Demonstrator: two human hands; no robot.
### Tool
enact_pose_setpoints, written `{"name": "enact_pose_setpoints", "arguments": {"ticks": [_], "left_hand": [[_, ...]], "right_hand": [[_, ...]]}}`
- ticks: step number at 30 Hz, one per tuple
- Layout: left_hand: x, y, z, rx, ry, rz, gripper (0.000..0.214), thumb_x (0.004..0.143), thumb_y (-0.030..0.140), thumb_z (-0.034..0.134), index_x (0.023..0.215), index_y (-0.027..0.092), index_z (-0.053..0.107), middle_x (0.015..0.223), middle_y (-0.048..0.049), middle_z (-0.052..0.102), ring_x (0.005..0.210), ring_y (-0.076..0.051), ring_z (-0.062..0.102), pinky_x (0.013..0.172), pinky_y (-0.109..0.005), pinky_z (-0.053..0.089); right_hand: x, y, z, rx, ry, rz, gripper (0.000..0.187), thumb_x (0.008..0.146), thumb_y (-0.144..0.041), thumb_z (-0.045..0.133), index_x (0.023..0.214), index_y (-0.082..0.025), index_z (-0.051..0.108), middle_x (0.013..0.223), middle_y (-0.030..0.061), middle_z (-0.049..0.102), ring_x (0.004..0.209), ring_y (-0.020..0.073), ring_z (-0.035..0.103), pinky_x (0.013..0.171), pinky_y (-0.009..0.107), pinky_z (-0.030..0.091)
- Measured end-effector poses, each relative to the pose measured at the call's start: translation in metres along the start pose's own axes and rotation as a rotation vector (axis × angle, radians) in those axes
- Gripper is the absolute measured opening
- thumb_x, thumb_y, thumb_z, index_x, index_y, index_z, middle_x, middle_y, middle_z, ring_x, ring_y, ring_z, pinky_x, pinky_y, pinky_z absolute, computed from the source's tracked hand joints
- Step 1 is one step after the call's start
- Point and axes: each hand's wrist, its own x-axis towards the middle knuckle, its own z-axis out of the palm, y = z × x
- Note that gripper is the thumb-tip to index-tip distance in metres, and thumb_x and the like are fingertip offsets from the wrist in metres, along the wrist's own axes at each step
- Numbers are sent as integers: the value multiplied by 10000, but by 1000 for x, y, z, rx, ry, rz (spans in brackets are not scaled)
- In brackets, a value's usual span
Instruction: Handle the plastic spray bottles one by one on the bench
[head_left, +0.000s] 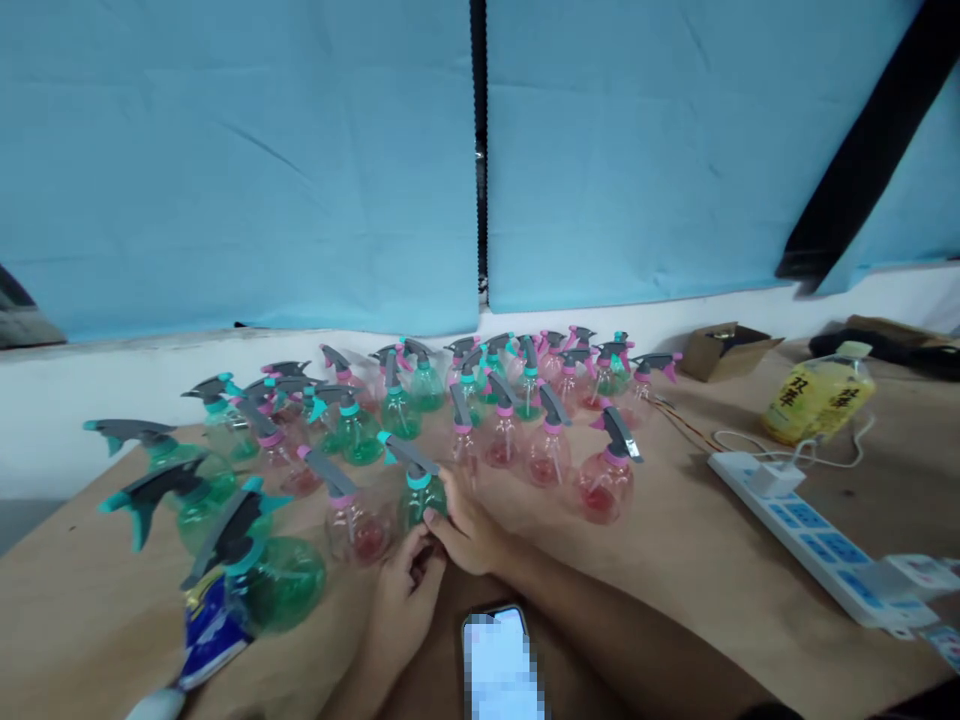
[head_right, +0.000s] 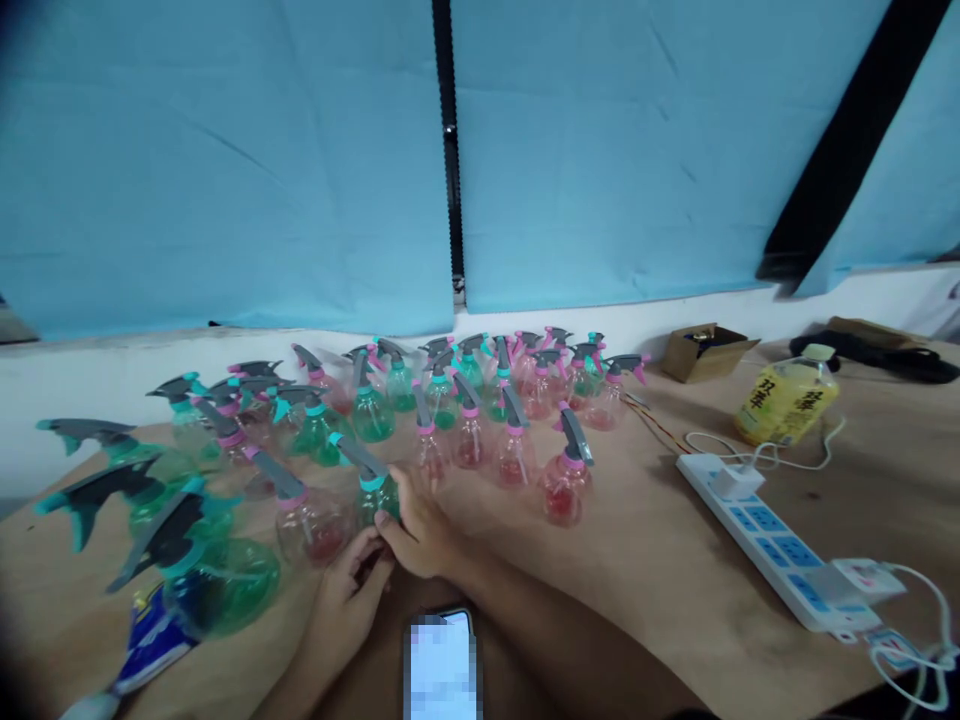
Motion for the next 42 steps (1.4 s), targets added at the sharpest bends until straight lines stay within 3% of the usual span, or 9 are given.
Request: {"name": "enact_pose_setpoints", "arguments": {"ticks": [3, 6, 10, 18, 22, 29, 35, 38, 42], "left_hand": [[4, 0, -1, -41, 54, -71, 422, 856, 429, 553, 1198, 184, 590, 1048, -94, 718, 756, -194, 657, 635, -291, 527], [6, 2, -1, -91, 63, -135, 585, 844, 495, 573, 1323, 169, 497, 1175, -139, 680, 768, -184, 664, 661, -302, 545], [8, -1, -1, -125, 55, -154, 689, 846, 540, 568, 1408, 184, 387, 1342, -179, 581, 733, -149, 648, 634, -280, 535], [11, -8, -2, -134, 65, -153, 654, 837, 497, 603, 1395, 221, 403, 1445, -181, 487, 644, -114, 625, 578, -274, 502], [11, -7, -2, -126, 52, -153, 626, 849, 495, 588, 1382, 222, 407, 1457, -164, 464, 637, -106, 598, 596, -282, 508], [9, -10, 0, -39, 101, -133, 547, 834, 476, 615, 1308, 232, 492, 1264, -110, 577, 730, -147, 588, 721, -330, 520], [7, -9, 2, -48, 118, -135, 527, 826, 487, 610, 1277, 233, 511, 1185, -95, 574, 816, -184, 596, 712, -329, 512], [7, -10, 2, -57, 105, -140, 533, 837, 494, 597, 1292, 235, 495, 1129, -81, 576, 766, -165, 575, 717, -329, 506], [8, -9, 2, -73, 87, -134, 534, 842, 510, 587, 1284, 224, 500, 1060, -65, 591, 732, -155, 560, 701, -309, 492]], "right_hand": [[3, -4, -4, -10, 72, 2, 435, 940, -236, 439, 1374, -241, 420, 1329, 97, 472, 1274, 233, 431, 1095, 440, 337], [6, -2, -11, -51, 317, 37, 358, 899, -191, 471, 1247, -254, 526, 1292, 92, 468, 1270, 239, 438, 1095, 447, 344], [16, 14, -15, -16, 538, 125, 542, 864, -219, 545, 1370, -220, 351, 1391, 130, 409, 1347, 251, 374, 1145, 486, 290], [29, 43, -14, 219, 370, 182, 656, 886, -267, 564, 1447, -217, 226, 1457, 144, 390, 1371, 233, 392, 1136, 445, 329], [29, 42, -15, 122, 402, 189, 587, 837, -241, 595, 1367, -200, 346, 1304, 125, 497, 1245, 233, 489, 1106, 445, 360], [28, 26, -18, 202, 403, 135, 786, 720, -113, 599, 1419, -213, 254, 1327, 127, 476, 1238, 232, 488, 1088, 421, 378], [33, 12, -25, 202, 454, 237, 645, 796, -295, 669, 1348, -215, 346, 1031, 67, 582, 895, 181, 586, 816, 322, 506], [38, 7, -33, 231, 341, 252, 423, 816, -301, 643, 1208, -210, 514, 881, 18, 596, 729, 145, 558, 689, 266, 487], [42, 5, -50, 313, 137, 167, 191, 754, -151, 567, 911, -201, 664, 881, 17, 611, 836, 157, 572, 804, 282, 475]]}}
